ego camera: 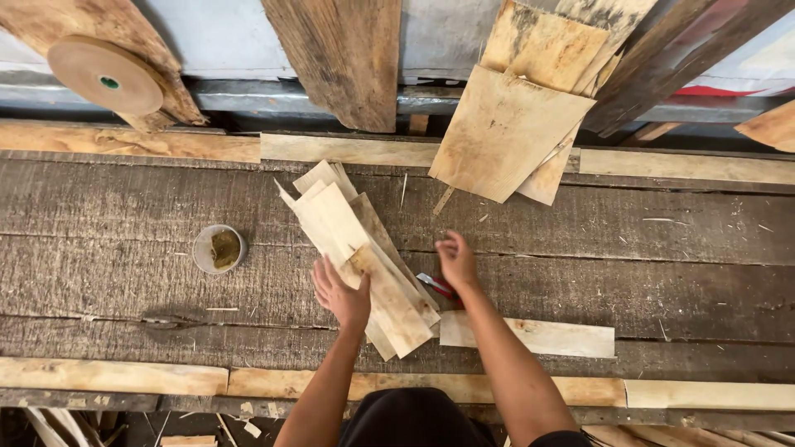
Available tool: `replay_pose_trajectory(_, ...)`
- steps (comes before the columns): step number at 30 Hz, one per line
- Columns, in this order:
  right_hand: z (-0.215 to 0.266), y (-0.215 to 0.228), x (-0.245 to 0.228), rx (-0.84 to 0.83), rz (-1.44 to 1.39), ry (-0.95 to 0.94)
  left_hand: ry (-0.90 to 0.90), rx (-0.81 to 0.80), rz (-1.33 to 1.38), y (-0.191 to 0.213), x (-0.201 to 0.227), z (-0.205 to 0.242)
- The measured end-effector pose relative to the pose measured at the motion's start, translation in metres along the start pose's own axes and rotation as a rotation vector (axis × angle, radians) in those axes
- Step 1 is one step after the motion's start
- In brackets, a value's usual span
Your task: The person is cutting and arranging thin wood veneer strips to create a flat wooden panel.
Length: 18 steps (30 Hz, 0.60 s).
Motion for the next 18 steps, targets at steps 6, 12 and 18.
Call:
replay_pose_trajectory(6,-0.028,0.070,-0.040,0.309,-0.129,-0.092,-0.305,-0.126,0.275,-0.046,0.060,-0.019)
replay_pose_trajectory(12,-0.073,0.107,-0.043,0.494,-0.130,0.049,-0.345,-0.261,0.272,-0.070,0.133,-0.044)
replay_pose_trajectory(18,-0.103,0.106,-0.019,0.503,-0.271,0.091,-0.459,-0.330,0.037,-0.138,0.150,-0.069)
Point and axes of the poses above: each hand's wrist, its own z-axis away from the middle knuckle, its own y-axis out of the back of the hand, x = y × z, the point moved 3 cm from there along -z, towards the middle knuckle, and after that the axes turned 12 degrees about -z, right-handed, at the moved point
